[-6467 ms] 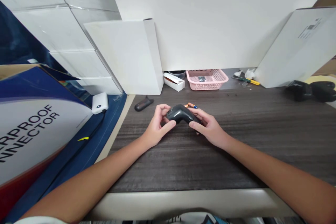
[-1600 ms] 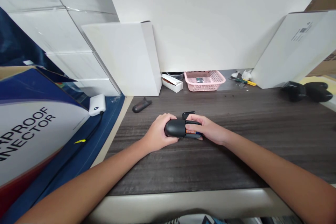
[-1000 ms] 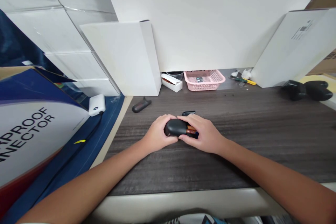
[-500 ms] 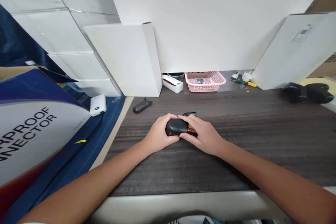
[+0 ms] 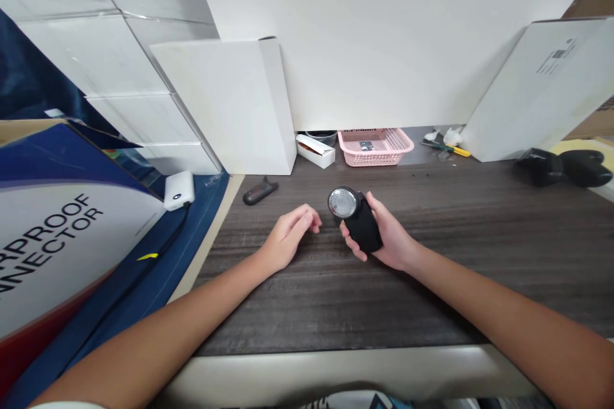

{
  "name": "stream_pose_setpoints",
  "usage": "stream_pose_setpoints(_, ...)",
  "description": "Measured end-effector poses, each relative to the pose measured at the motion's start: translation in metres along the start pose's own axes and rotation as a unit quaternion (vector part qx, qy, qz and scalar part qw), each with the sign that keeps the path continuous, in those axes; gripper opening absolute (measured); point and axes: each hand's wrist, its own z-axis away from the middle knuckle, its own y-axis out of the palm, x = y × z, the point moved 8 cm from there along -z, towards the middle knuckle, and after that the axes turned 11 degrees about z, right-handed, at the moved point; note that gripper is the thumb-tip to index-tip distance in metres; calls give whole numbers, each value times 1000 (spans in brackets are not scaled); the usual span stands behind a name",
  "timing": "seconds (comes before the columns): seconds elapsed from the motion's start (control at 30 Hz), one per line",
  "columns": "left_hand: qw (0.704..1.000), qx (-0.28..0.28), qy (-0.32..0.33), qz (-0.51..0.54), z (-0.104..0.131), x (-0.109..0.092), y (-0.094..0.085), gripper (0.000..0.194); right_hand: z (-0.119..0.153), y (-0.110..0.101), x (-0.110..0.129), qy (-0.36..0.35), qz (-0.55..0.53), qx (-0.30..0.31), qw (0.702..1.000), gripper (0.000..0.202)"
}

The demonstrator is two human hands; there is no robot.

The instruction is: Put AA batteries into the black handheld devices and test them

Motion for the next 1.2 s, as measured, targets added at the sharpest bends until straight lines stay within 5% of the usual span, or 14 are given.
stream_pose_setpoints(0.1, 998, 12, -31, -61, 1, -1, 3, 48, 0, -2, -7, 32, 17, 23, 999, 77)
stream_pose_setpoints(0.3, 992, 35, 11, -123, 3, -9, 9, 50, -3, -11, -19, 45, 70, 11, 996, 78)
stream_pose_setpoints(0.7, 992, 10, 32, -118, 4, -6, 3, 46, -1, -5, -18, 33, 187, 7, 982, 82)
stream_pose_setpoints(1.2, 995, 25, 4, -98, 3, -5, 6, 41, 0, -2, -15, 44, 159, 20, 986, 81)
